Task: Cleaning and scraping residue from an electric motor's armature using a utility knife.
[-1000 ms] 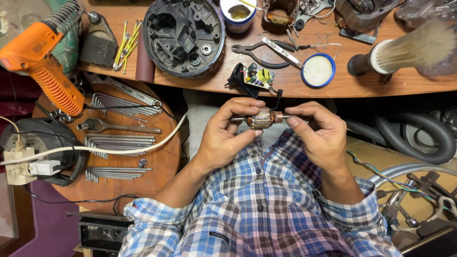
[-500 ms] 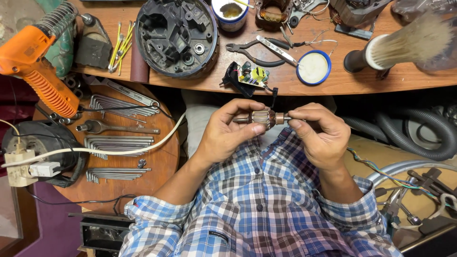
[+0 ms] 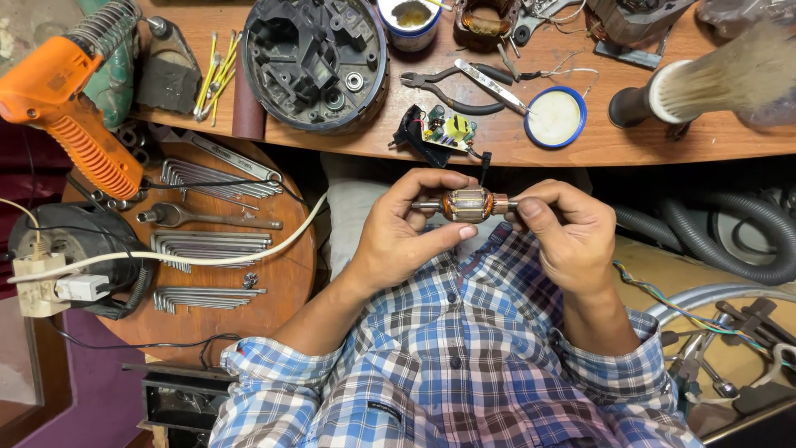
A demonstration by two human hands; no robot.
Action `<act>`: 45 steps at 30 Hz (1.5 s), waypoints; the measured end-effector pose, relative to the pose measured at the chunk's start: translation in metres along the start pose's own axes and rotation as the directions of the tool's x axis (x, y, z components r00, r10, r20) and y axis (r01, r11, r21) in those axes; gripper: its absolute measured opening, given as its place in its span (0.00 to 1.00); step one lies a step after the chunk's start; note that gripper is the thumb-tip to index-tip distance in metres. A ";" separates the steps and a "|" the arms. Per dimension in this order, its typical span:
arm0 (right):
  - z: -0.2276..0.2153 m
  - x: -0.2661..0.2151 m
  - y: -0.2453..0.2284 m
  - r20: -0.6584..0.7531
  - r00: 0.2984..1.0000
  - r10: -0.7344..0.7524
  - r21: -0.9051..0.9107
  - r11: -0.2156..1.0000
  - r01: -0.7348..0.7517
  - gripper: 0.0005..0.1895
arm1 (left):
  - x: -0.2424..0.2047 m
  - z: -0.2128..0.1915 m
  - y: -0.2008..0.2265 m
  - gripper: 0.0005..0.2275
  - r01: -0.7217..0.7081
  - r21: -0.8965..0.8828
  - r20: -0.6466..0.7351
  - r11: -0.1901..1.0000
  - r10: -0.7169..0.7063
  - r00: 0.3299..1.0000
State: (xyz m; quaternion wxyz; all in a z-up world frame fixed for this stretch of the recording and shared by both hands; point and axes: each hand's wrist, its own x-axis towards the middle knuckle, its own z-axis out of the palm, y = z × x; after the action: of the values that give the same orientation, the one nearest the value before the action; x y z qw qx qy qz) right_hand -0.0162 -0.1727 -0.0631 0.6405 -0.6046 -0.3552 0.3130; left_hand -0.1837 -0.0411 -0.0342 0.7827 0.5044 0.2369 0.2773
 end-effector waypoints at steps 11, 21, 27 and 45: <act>0.000 -0.004 0.013 -0.016 0.999 -0.028 0.093 0.995 0.029 0.08 | 0.002 -0.003 -0.012 0.22 0.033 -0.089 -0.016 0.995 -0.035 0.999; -0.002 -0.008 0.025 -0.056 0.994 -0.093 0.147 0.984 0.100 0.06 | 0.005 -0.007 -0.017 0.23 0.049 -0.140 -0.002 0.989 -0.050 0.999; -0.004 -0.010 0.026 -0.057 0.992 -0.113 0.097 0.988 0.118 0.06 | 0.003 -0.007 -0.019 0.24 0.071 -0.139 -0.005 0.988 -0.072 0.997; -0.020 0.006 -0.001 -0.031 0.989 -0.145 0.039 0.988 0.146 0.05 | 0.009 0.014 -0.003 0.20 0.324 -0.175 0.135 0.930 -0.303 0.943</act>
State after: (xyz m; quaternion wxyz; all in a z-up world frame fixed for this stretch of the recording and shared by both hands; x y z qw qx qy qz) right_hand 0.0035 -0.1786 -0.0618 0.6788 -0.5682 -0.3830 0.2641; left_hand -0.1668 -0.0453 -0.0328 0.8739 0.3948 0.2445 0.1434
